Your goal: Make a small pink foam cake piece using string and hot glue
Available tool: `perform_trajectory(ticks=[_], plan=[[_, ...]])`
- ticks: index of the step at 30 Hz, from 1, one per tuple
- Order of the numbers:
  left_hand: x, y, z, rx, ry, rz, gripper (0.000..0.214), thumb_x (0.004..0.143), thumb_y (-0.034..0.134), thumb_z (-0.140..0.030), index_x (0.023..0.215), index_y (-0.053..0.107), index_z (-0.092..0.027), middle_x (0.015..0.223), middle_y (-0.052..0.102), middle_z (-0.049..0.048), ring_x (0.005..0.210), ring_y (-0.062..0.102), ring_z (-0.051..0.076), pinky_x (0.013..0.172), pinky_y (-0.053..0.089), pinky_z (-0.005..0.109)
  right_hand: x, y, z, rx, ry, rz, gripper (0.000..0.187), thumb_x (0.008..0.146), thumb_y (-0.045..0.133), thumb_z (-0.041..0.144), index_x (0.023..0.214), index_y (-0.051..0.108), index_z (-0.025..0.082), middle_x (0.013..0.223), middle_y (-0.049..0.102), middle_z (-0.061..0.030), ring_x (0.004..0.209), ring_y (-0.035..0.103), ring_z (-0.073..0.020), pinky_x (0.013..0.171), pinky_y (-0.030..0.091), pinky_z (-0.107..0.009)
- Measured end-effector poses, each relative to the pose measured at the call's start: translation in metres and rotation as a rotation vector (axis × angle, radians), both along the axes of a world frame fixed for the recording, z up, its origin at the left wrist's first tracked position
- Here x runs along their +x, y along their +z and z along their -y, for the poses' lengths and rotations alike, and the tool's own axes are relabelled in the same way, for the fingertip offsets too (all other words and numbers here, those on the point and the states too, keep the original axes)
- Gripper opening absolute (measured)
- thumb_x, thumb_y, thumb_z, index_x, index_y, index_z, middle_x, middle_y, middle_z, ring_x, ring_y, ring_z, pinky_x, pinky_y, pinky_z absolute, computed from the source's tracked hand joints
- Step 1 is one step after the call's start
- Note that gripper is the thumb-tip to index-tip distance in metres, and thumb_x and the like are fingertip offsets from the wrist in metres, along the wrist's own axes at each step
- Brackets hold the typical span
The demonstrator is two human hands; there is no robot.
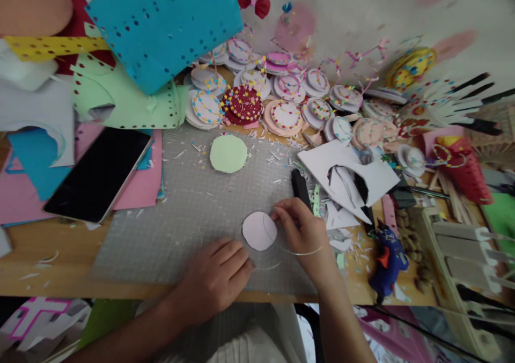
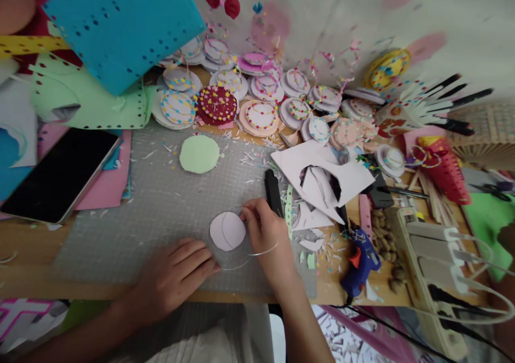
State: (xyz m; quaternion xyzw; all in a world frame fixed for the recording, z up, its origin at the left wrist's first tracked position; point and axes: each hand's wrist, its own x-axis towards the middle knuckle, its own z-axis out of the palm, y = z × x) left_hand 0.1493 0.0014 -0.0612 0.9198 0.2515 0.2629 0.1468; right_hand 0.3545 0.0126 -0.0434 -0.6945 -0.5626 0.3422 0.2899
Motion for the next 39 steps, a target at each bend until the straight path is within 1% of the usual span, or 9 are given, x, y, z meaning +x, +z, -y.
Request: perform_trajectory(ticks=[5,8,14,18,23,30,32,37,39], plan=[[0.001,0.003,-0.002,-0.057,-0.009,0.041,0.023,0.095,0.046,-0.009,0.084,0.066,-0.01,0.076,0.065,0.0064,0.082,0.059,0.021,0.073,0.052,0.037,-0.001,0.0,-0.001,0.004,0.014,-0.006,0.01,0.094,0.049,0.025,0.088,0.056,0.022,0.078,0.068,-0.0017,0.07,0.066,-0.0166,0.068,0.051,-0.027],[0.0,0.004,-0.002,-0.096,-0.023,0.029,0.024,0.095,0.045,-0.009,0.084,0.066,-0.01,0.078,0.065,0.0068,0.082,0.059,0.02,0.075,0.054,0.038,-0.002,0.001,-0.001,-0.002,0.017,-0.008,0.011,0.094,0.048,0.026,0.088,0.056,0.022,0.078,0.067,-0.0015,0.071,0.066,-0.0168,0.069,0.05,-0.027],[-0.005,0.006,0.0,-0.132,-0.006,0.039,0.019,0.094,0.048,-0.01,0.092,0.067,-0.008,0.091,0.068,0.0103,0.095,0.06,0.021,0.085,0.056,0.037,-0.003,0.001,-0.001,-0.01,-0.015,-0.051,0.01,0.094,0.049,0.026,0.088,0.057,0.022,0.077,0.067,-0.0007,0.071,0.067,-0.0167,0.067,0.05,-0.026],[-0.008,0.006,0.001,-0.143,0.012,0.028,0.021,0.095,0.047,-0.012,0.094,0.067,-0.009,0.093,0.068,0.0098,0.099,0.059,0.021,0.091,0.056,0.038,-0.003,0.0,-0.001,-0.008,-0.004,-0.074,0.01,0.094,0.05,0.027,0.088,0.057,0.022,0.078,0.067,-0.001,0.072,0.067,-0.0165,0.067,0.05,-0.026],[-0.01,0.003,0.001,-0.184,-0.031,0.008,0.023,0.096,0.043,-0.011,0.101,0.065,-0.007,0.1,0.066,0.0121,0.107,0.057,0.023,0.097,0.053,0.04,-0.002,-0.002,0.0,-0.027,0.013,-0.116,0.01,0.094,0.049,0.028,0.09,0.056,0.022,0.079,0.067,-0.0014,0.074,0.066,-0.0164,0.069,0.05,-0.026],[-0.012,0.001,-0.001,-0.216,-0.064,-0.012,0.021,0.095,0.045,-0.01,0.104,0.064,-0.005,0.101,0.065,0.0132,0.107,0.056,0.024,0.098,0.053,0.041,-0.003,-0.004,0.001,-0.02,0.023,-0.129,0.01,0.095,0.049,0.027,0.089,0.056,0.022,0.078,0.066,-0.0008,0.073,0.066,-0.0158,0.068,0.048,-0.026],[-0.012,0.002,-0.003,-0.194,-0.066,-0.011,0.02,0.094,0.048,-0.009,0.104,0.064,-0.005,0.101,0.065,0.0132,0.107,0.057,0.024,0.098,0.053,0.04,-0.002,-0.003,0.002,0.002,0.014,-0.11,0.01,0.095,0.05,0.027,0.09,0.057,0.022,0.08,0.067,-0.0008,0.074,0.065,-0.0157,0.068,0.048,-0.026],[-0.013,0.001,-0.007,-0.14,-0.056,0.014,0.016,0.091,0.054,-0.008,0.101,0.066,-0.008,0.099,0.068,0.011,0.104,0.058,0.023,0.093,0.054,0.037,0.003,0.003,0.009,0.119,-0.004,-0.008,0.006,0.094,0.053,0.024,0.094,0.059,0.022,0.087,0.066,-0.0007,0.078,0.062,-0.0148,0.072,0.046,-0.025],[-0.017,0.001,-0.012,-0.154,-0.082,0.009,0.019,0.09,0.057,-0.011,0.108,0.064,-0.01,0.104,0.067,0.0106,0.106,0.057,0.023,0.095,0.052,0.037,0.005,0.003,0.012,0.161,0.022,-0.02,0.006,0.094,0.053,0.021,0.095,0.059,0.022,0.088,0.064,-0.0003,0.079,0.061,-0.0141,0.072,0.046,-0.024]])
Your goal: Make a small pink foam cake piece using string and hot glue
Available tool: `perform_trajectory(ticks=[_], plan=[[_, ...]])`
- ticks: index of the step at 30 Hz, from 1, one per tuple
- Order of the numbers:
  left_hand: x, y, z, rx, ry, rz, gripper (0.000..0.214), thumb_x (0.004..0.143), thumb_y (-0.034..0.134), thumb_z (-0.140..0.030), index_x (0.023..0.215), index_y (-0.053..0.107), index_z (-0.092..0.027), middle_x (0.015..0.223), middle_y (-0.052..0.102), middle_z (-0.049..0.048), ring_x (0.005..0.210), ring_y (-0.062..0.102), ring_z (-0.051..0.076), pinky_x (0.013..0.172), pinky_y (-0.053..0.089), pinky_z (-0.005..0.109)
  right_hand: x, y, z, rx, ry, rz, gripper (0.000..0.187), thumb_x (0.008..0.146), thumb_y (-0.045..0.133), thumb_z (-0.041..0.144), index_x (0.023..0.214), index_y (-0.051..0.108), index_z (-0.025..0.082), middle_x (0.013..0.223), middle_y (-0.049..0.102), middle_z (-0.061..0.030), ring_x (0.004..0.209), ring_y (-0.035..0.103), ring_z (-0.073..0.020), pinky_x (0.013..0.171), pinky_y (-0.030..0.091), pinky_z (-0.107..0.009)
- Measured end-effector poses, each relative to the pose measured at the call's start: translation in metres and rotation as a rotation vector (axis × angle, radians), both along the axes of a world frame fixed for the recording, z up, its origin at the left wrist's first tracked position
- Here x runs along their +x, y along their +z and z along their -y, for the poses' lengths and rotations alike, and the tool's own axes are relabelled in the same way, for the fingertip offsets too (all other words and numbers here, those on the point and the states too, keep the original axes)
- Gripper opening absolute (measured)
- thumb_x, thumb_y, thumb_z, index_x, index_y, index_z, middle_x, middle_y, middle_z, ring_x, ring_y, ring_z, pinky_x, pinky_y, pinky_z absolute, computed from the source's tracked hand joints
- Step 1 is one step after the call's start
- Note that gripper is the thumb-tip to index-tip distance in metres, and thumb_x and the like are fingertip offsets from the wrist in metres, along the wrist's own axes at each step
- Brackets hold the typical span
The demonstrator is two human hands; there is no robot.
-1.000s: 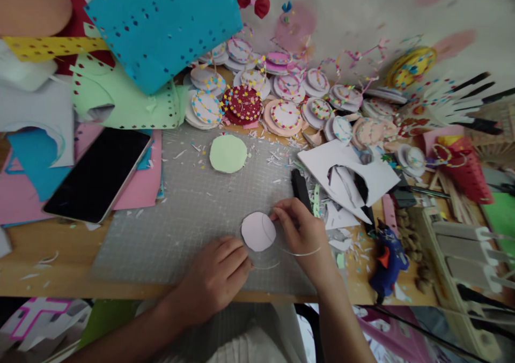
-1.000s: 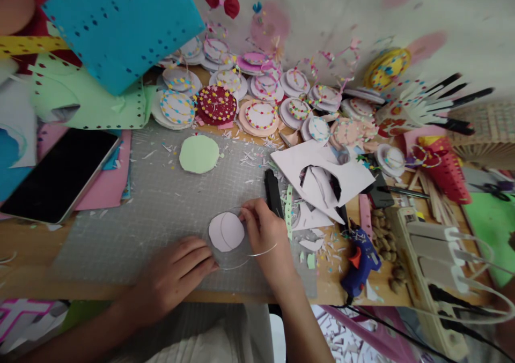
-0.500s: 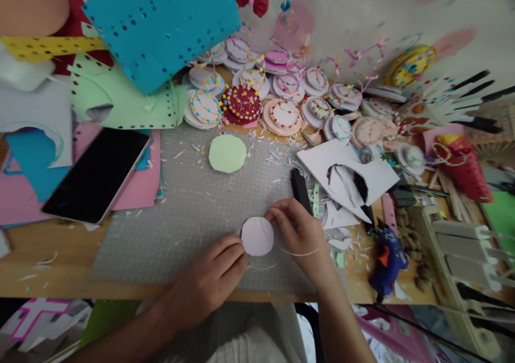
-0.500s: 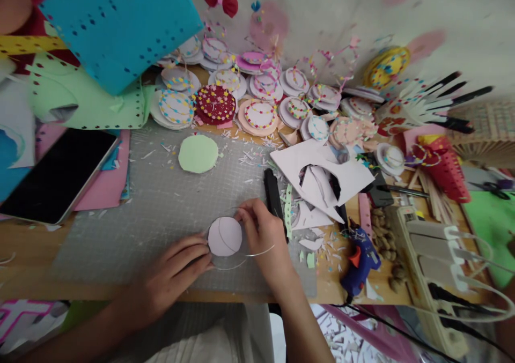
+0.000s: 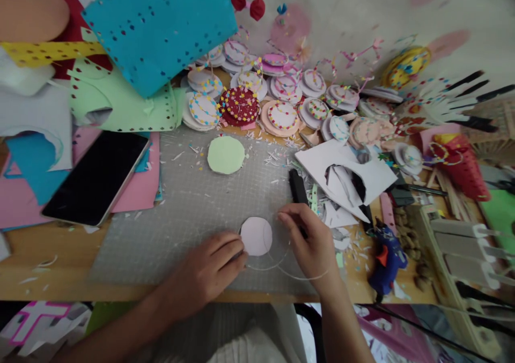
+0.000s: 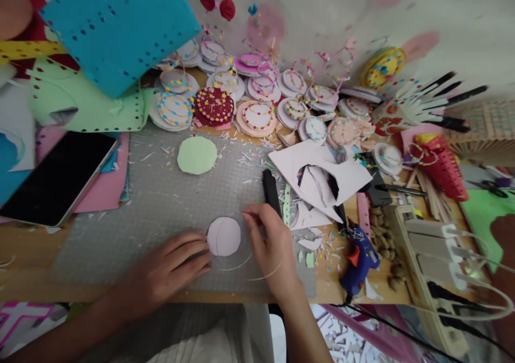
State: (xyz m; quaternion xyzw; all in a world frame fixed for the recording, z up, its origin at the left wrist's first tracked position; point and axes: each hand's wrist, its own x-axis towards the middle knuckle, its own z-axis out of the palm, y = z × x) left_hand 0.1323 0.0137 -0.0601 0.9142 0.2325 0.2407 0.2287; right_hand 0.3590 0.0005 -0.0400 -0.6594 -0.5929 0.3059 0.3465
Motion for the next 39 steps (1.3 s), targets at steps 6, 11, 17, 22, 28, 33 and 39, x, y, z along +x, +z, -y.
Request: perform_trajectory(ticks=[6,11,17,22,28,33,39], plan=[[-0.013,0.012,-0.041,-0.284,-0.022,-0.102,0.069,0.08,0.073,-0.034,0.139,0.041,-0.02,0.135,0.05,0.0133,0.126,0.046,0.029,0.106,0.041,0.047,-0.002,-0.001,0.006,0.117,0.089,-0.031,0.015,0.095,0.047,0.012,0.095,0.058,0.023,0.086,0.059,0.0001,0.078,0.056,-0.0135,0.068,0.042,-0.025],[-0.014,0.014,-0.067,-0.573,-0.03,-0.043,0.096,0.062,0.084,-0.047,0.142,0.036,-0.027,0.142,0.043,0.0134,0.13,0.043,0.033,0.109,0.036,0.053,-0.005,0.002,0.008,0.277,0.146,-0.171,0.024,0.093,0.045,0.004,0.099,0.058,0.024,0.085,0.059,0.0002,0.078,0.054,-0.0136,0.068,0.041,-0.026],[-0.013,-0.014,-0.05,-1.221,-0.148,0.348,0.1,0.054,0.089,-0.042,0.14,0.041,-0.03,0.147,0.042,0.0126,0.135,0.041,0.031,0.114,0.029,0.052,-0.005,0.013,0.003,0.404,0.11,-0.334,0.021,0.093,0.047,0.008,0.093,0.061,0.024,0.079,0.057,0.0002,0.074,0.053,-0.0144,0.067,0.04,-0.028],[-0.002,-0.022,-0.039,-1.454,-0.206,0.471,0.096,0.052,0.091,-0.041,0.137,0.048,-0.027,0.146,0.044,0.0137,0.137,0.038,0.033,0.114,0.023,0.053,-0.01,0.019,-0.006,0.413,0.115,-0.443,0.014,0.095,0.051,0.017,0.09,0.062,0.023,0.075,0.056,0.0004,0.071,0.052,-0.014,0.065,0.04,-0.027],[-0.001,-0.012,-0.047,-1.494,-0.217,0.38,0.078,0.058,0.089,-0.037,0.127,0.057,-0.022,0.13,0.06,0.0148,0.123,0.054,0.03,0.104,0.039,0.05,-0.016,0.021,-0.016,0.341,0.136,-0.594,0.011,0.094,0.055,0.027,0.088,0.064,0.023,0.073,0.054,0.0006,0.06,0.047,-0.0108,0.051,0.037,-0.022],[-0.004,0.019,-0.038,-1.022,0.076,0.036,0.057,0.072,0.079,-0.036,0.122,0.058,-0.02,0.12,0.062,0.0116,0.112,0.059,0.027,0.099,0.044,0.049,-0.007,0.017,-0.011,0.327,-0.049,-0.66,0.008,0.092,0.06,0.031,0.09,0.064,0.024,0.066,0.051,0.0041,0.049,0.039,-0.0073,0.045,0.031,-0.02],[0.01,0.039,-0.018,-0.357,-0.199,-0.304,0.078,0.065,0.083,-0.039,0.131,0.05,-0.015,0.127,0.054,0.016,0.12,0.049,0.032,0.1,0.043,0.047,0.013,0.017,0.011,0.408,-0.294,-0.677,0.005,0.09,0.062,0.027,0.086,0.063,0.023,0.064,0.049,0.0054,0.045,0.035,-0.0054,0.042,0.027,-0.019]])
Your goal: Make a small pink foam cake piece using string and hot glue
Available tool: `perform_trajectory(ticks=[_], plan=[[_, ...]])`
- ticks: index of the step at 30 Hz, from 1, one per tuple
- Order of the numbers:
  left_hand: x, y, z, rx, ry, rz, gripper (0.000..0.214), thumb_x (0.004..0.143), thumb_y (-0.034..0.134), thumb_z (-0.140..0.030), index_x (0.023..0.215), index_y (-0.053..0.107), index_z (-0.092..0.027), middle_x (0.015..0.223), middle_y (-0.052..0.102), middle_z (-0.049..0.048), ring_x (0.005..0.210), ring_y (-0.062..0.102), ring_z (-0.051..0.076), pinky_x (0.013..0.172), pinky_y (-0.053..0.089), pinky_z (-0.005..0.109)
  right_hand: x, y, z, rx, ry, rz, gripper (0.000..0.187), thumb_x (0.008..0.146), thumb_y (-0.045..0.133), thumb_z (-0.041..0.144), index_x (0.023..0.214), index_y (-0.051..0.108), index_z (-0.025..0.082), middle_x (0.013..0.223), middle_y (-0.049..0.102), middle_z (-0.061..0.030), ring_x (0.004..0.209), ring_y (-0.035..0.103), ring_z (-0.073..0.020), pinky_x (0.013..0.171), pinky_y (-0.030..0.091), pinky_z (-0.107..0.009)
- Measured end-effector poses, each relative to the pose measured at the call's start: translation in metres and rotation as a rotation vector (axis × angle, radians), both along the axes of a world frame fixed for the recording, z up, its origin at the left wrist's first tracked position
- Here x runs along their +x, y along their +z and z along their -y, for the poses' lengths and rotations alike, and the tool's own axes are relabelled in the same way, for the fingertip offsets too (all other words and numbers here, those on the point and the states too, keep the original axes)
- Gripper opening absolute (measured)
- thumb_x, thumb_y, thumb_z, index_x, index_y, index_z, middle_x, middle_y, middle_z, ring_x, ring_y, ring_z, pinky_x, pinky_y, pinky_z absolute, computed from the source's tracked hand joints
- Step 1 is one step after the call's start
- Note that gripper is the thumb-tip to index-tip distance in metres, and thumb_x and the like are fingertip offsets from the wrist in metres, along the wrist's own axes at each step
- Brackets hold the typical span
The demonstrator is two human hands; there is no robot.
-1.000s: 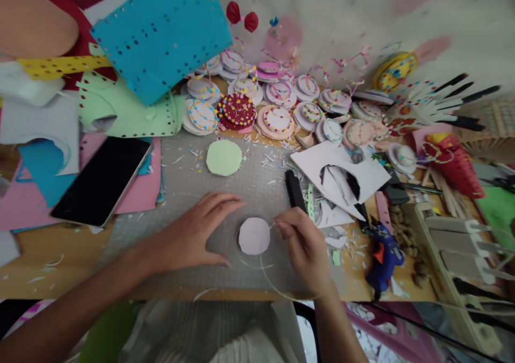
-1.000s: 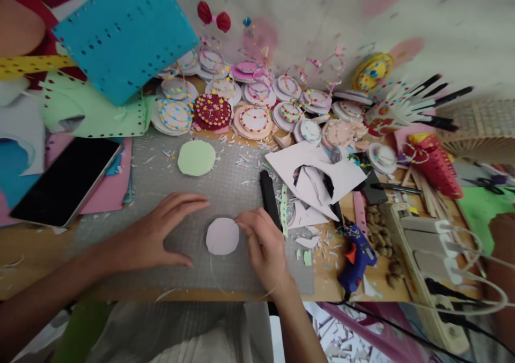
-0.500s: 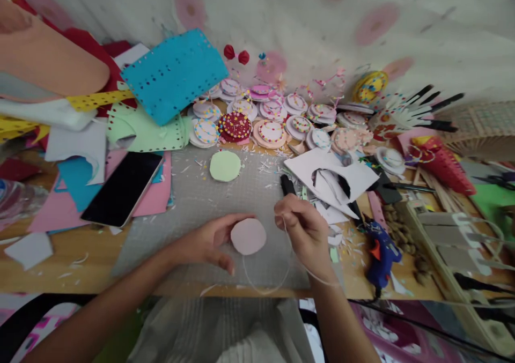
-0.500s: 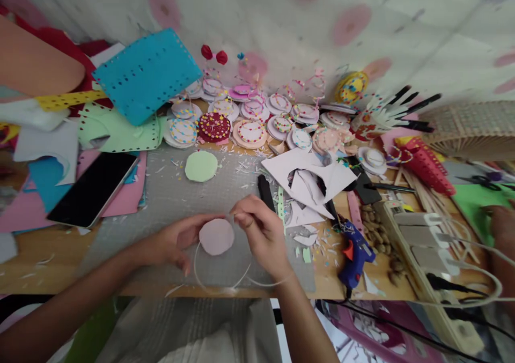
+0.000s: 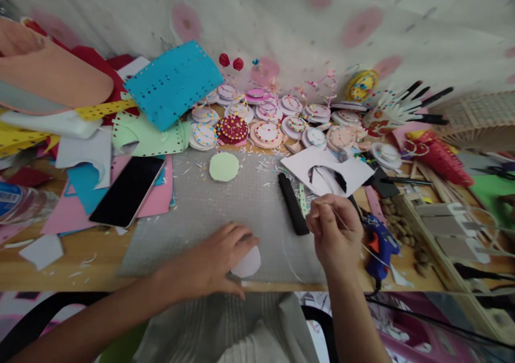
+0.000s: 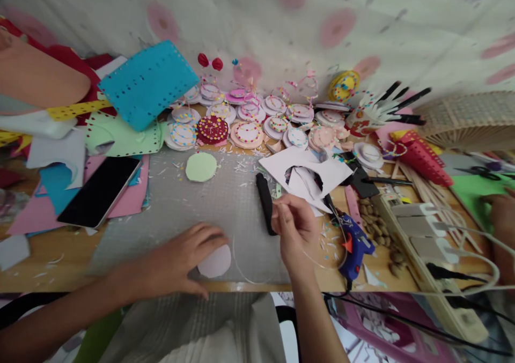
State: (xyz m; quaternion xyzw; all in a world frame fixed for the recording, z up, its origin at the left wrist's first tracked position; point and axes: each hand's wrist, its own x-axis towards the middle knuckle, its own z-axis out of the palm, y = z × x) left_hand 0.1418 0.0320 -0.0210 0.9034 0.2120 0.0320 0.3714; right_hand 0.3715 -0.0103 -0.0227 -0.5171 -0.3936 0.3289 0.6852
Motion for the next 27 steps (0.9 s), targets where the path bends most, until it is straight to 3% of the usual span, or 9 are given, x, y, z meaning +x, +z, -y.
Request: perform_trajectory(ticks=[3,7,12,16,18,20,22,27], plan=[[0.005,-0.002,0.003,0.137,-0.083,-0.076,0.066,0.071,0.08,-0.027,0.129,0.05,-0.014,0.122,0.057,0.0153,0.114,0.052,0.031,0.097,0.044,0.044,0.006,0.004,0.014,-0.017,-0.081,-0.02,0.007,0.089,0.064,0.025,0.084,0.063,0.021,0.064,0.05,0.0047,0.045,0.034,-0.0044,0.042,0.026,-0.019],[0.004,-0.007,0.004,0.074,-0.067,-0.049,0.056,0.074,0.073,-0.019,0.126,0.052,-0.016,0.118,0.056,0.0118,0.111,0.051,0.028,0.096,0.045,0.04,0.012,0.007,0.028,-0.026,-0.166,-0.042,0.007,0.086,0.067,0.026,0.084,0.063,0.02,0.064,0.05,0.0047,0.043,0.034,-0.0038,0.041,0.024,-0.019],[0.006,0.002,-0.005,-0.121,0.078,-0.037,0.054,0.065,0.071,-0.018,0.118,0.059,-0.015,0.114,0.059,0.0104,0.106,0.055,0.026,0.093,0.045,0.036,0.009,0.0,0.038,-0.068,-0.202,-0.121,0.01,0.086,0.066,0.028,0.084,0.06,0.021,0.064,0.046,0.0061,0.042,0.03,-0.0031,0.041,0.023,-0.018],[0.007,0.012,-0.031,-0.363,0.06,-0.032,0.021,0.084,0.055,-0.026,0.099,0.067,-0.018,0.093,0.067,0.0026,0.084,0.06,0.018,0.078,0.044,0.027,-0.004,-0.015,0.044,-0.168,-0.121,-0.234,0.013,0.088,0.064,0.033,0.084,0.058,0.021,0.061,0.042,0.0074,0.042,0.027,-0.0036,0.039,0.02,-0.017],[0.004,0.01,-0.042,-0.432,0.107,-0.05,0.028,0.092,0.046,-0.032,0.081,0.067,-0.016,0.072,0.061,-0.0005,0.068,0.054,0.014,0.063,0.039,0.023,-0.008,-0.022,0.048,-0.201,-0.13,-0.261,0.015,0.087,0.065,0.035,0.084,0.057,0.022,0.061,0.044,0.0075,0.041,0.026,-0.0035,0.038,0.019,-0.016],[-0.002,0.003,-0.049,-0.48,0.216,-0.045,0.036,0.092,0.047,-0.037,0.069,0.063,-0.015,0.063,0.054,-0.0023,0.061,0.048,0.013,0.057,0.035,0.022,-0.009,-0.025,0.052,-0.219,-0.168,-0.28,0.017,0.084,0.067,0.036,0.086,0.057,0.022,0.062,0.045,0.0077,0.04,0.025,-0.0033,0.037,0.019,-0.016],[-0.009,-0.004,-0.049,-0.602,0.386,0.021,0.034,0.089,0.054,-0.041,0.069,0.064,-0.015,0.063,0.056,-0.002,0.063,0.05,0.013,0.057,0.039,0.021,-0.008,-0.027,0.056,-0.232,-0.204,-0.307,0.019,0.082,0.069,0.036,0.088,0.057,0.023,0.063,0.045,0.0079,0.04,0.026,-0.003,0.037,0.02,-0.015],[-0.029,-0.013,-0.034,-1.122,0.968,0.391,0.027,0.075,0.075,-0.038,0.086,0.069,-0.014,0.079,0.072,0.0059,0.074,0.066,0.02,0.066,0.057,0.03,-0.005,-0.033,0.062,-0.267,-0.216,-0.374,0.021,0.082,0.07,0.038,0.089,0.057,0.022,0.061,0.044,0.0086,0.039,0.026,-0.0021,0.036,0.019,-0.014]])
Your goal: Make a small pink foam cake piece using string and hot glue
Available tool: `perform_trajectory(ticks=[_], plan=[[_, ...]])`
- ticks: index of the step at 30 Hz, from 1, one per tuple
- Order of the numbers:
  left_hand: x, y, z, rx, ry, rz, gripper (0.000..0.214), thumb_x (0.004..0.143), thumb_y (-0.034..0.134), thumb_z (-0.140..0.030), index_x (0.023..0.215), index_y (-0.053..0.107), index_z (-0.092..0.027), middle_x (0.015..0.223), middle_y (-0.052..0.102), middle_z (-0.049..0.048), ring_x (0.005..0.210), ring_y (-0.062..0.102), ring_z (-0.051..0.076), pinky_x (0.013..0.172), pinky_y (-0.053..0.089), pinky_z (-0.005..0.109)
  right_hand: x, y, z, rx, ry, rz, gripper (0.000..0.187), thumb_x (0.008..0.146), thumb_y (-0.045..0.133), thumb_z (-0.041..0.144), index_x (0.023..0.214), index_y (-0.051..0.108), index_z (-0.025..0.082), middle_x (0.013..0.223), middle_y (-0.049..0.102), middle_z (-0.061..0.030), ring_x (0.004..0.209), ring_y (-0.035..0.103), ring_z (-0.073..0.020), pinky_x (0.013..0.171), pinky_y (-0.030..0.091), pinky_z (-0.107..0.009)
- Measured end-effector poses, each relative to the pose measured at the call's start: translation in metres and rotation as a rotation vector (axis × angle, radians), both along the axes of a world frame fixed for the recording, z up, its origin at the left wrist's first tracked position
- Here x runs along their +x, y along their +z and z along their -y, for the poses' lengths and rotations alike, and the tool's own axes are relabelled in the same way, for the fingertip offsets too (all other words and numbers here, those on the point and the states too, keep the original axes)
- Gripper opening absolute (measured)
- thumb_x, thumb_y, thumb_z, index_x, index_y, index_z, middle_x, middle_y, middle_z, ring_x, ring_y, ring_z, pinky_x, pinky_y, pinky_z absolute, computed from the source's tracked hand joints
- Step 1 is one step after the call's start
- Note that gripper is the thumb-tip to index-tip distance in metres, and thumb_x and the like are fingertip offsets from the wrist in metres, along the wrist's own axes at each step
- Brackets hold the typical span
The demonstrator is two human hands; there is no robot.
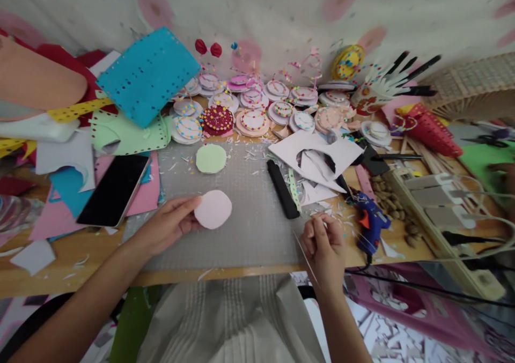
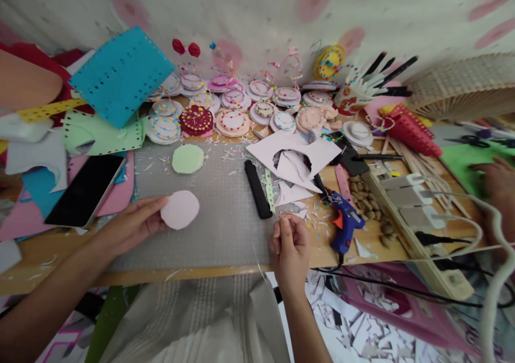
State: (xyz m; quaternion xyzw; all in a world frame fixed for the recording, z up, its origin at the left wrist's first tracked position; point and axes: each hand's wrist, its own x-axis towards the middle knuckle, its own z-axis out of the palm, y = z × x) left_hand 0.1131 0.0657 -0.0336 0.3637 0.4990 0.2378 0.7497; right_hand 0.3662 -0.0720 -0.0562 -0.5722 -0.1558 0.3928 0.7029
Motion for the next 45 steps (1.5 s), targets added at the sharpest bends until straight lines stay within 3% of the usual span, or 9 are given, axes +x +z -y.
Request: perform_trajectory(ticks=[4,9,13,16,20,25,28,36,45], plan=[[-0.01,-0.001,0.018,-0.1,0.128,0.113,0.031,0.082,0.067,-0.043,0.103,0.065,-0.02,0.095,0.074,0.0075,0.082,0.071,0.022,0.075,0.06,0.035,-0.003,-0.008,0.001,-0.009,0.001,-0.001,0.023,0.083,0.069,0.039,0.091,0.055,0.023,0.06,0.045,0.0093,0.038,0.028,-0.0021,0.035,0.021,-0.013],[-0.007,-0.013,0.043,-0.093,-0.009,0.313,0.056,0.085,0.048,-0.066,0.122,0.056,-0.026,0.117,0.069,0.0123,0.105,0.068,0.029,0.088,0.056,0.044,-0.007,-0.009,-0.002,-0.035,-0.006,0.049,0.025,0.083,0.068,0.042,0.092,0.053,0.023,0.059,0.045,0.0103,0.036,0.027,-0.0019,0.032,0.019,-0.012],[0.001,-0.018,0.051,-0.103,-0.04,0.406,0.071,0.075,0.055,-0.073,0.127,0.052,-0.026,0.13,0.061,0.0157,0.116,0.061,0.036,0.092,0.052,0.054,-0.009,-0.007,-0.005,-0.039,0.008,0.055,0.025,0.083,0.069,0.04,0.093,0.055,0.023,0.058,0.045,0.0106,0.035,0.026,-0.0014,0.032,0.02,-0.012],[0.003,-0.013,0.048,-0.055,-0.017,0.428,0.063,0.07,0.072,-0.06,0.121,0.055,-0.027,0.13,0.061,0.0139,0.115,0.061,0.038,0.092,0.052,0.056,-0.013,-0.004,-0.008,-0.033,0.0,0.065,0.023,0.083,0.069,0.039,0.095,0.056,0.023,0.059,0.046,0.0102,0.034,0.028,-0.0014,0.031,0.02,-0.012],[0.0,-0.002,0.043,0.17,-0.034,0.341,0.058,0.063,0.086,-0.037,0.112,0.056,-0.028,0.119,0.063,0.0084,0.112,0.062,0.032,0.093,0.052,0.05,-0.028,0.006,-0.017,0.007,-0.027,0.136,0.016,0.086,0.067,0.034,0.093,0.06,0.022,0.057,0.048,0.009,0.034,0.032,-0.0026,0.03,0.022,-0.013],[-0.001,0.007,0.054,0.54,-0.098,0.118,0.058,0.072,0.079,-0.029,0.12,0.047,-0.025,0.124,0.054,0.0131,0.117,0.056,0.028,0.093,0.052,0.044,-0.059,0.023,-0.028,0.027,0.016,0.171,0.011,0.088,0.065,0.032,0.089,0.062,0.021,0.054,0.05,0.0069,0.038,0.037,-0.005,0.033,0.026,-0.014],[0.005,0.009,0.062,0.661,-0.086,0.102,0.056,0.075,0.073,-0.025,0.123,0.044,-0.025,0.125,0.051,0.0133,0.116,0.055,0.026,0.093,0.052,0.041,-0.072,0.028,-0.03,0.024,0.081,0.11,0.011,0.088,0.064,0.032,0.089,0.062,0.021,0.055,0.05,0.007,0.037,0.035,-0.0042,0.033,0.027,-0.014],[0.016,0.014,0.07,0.739,0.016,0.169,0.063,0.064,0.067,-0.001,0.119,0.05,-0.027,0.122,0.049,0.008,0.118,0.057,0.025,0.096,0.05,0.032,-0.082,0.038,-0.031,-0.011,0.136,-0.064,0.016,0.085,0.068,0.035,0.083,0.061,0.02,0.053,0.049,0.0086,0.031,0.027,-0.0004,0.028,0.021,-0.011],[0.02,0.014,0.07,0.865,0.046,0.214,0.067,0.062,0.071,0.003,0.12,0.051,-0.022,0.12,0.052,0.0084,0.117,0.059,0.024,0.1,0.05,0.032,-0.084,0.036,-0.034,0.034,0.103,-0.047,0.012,0.088,0.066,0.031,0.085,0.062,0.021,0.054,0.049,0.0086,0.033,0.03,0.0,0.03,0.024,-0.01]])
